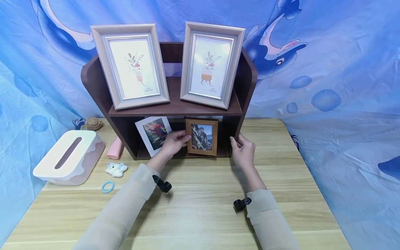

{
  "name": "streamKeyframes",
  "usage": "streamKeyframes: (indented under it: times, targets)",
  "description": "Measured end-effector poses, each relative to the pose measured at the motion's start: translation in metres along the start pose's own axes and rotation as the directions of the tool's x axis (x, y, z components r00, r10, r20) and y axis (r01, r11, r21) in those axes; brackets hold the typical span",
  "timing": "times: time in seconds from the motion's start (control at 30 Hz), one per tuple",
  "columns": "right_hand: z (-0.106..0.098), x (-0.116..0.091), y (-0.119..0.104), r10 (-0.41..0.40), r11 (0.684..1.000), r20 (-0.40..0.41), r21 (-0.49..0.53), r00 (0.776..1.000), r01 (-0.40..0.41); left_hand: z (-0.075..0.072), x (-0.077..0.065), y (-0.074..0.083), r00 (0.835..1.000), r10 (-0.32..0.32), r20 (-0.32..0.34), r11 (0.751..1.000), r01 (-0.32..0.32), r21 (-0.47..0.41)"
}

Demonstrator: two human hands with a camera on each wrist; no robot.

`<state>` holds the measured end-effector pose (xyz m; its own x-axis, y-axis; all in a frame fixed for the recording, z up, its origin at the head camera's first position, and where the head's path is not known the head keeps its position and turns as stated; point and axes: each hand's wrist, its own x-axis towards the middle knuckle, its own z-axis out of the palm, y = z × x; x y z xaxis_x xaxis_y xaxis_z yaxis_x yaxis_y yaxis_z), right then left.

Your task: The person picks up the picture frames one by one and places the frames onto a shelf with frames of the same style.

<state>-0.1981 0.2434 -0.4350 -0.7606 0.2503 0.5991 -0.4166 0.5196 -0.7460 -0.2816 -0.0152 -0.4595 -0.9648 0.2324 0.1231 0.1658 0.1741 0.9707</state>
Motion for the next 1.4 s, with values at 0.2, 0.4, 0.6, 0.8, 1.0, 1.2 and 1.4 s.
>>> streamKeyframes:
  times: [0.2,0.4,0.6,0.8,1.0,1.2,1.4]
  targets:
    - [-0.001,0.0,-0.002,0.003,1.0,0.008,-0.004,1.0,-0.003,0.003,0.01,-0.001,0.999,-0.032,0.005,0.998,0.032,0.045]
    - [0.002,0.001,0.027,0.027,0.999,0.007,0.024,1.0,-0.027,0.007,0.018,0.0,0.999,-0.036,-0.016,0.996,0.038,0.084]
    - [0.002,0.001,0.03,0.062,0.998,0.022,0.028,0.998,-0.063,0.006,0.022,-0.001,0.997,-0.079,0.003,0.993,0.079,0.093]
    - [0.003,0.0,0.03,0.072,0.997,0.022,0.012,0.997,-0.072,0.006,0.026,-0.005,0.994,-0.105,0.009,0.991,0.104,0.085]
    - [0.003,0.0,0.022,0.05,0.998,0.01,0.026,0.999,-0.05,0.007,0.029,-0.007,0.995,-0.095,-0.005,0.992,0.095,0.088]
    - [-0.002,-0.002,-0.016,0.048,0.999,0.021,0.024,0.999,-0.048,0.01,0.03,-0.007,0.993,-0.115,-0.008,0.988,0.115,0.104]
    - [-0.002,-0.002,-0.014,0.042,0.998,0.008,0.036,0.999,-0.043,0.013,0.031,-0.008,0.995,-0.095,-0.022,0.989,0.097,0.107]
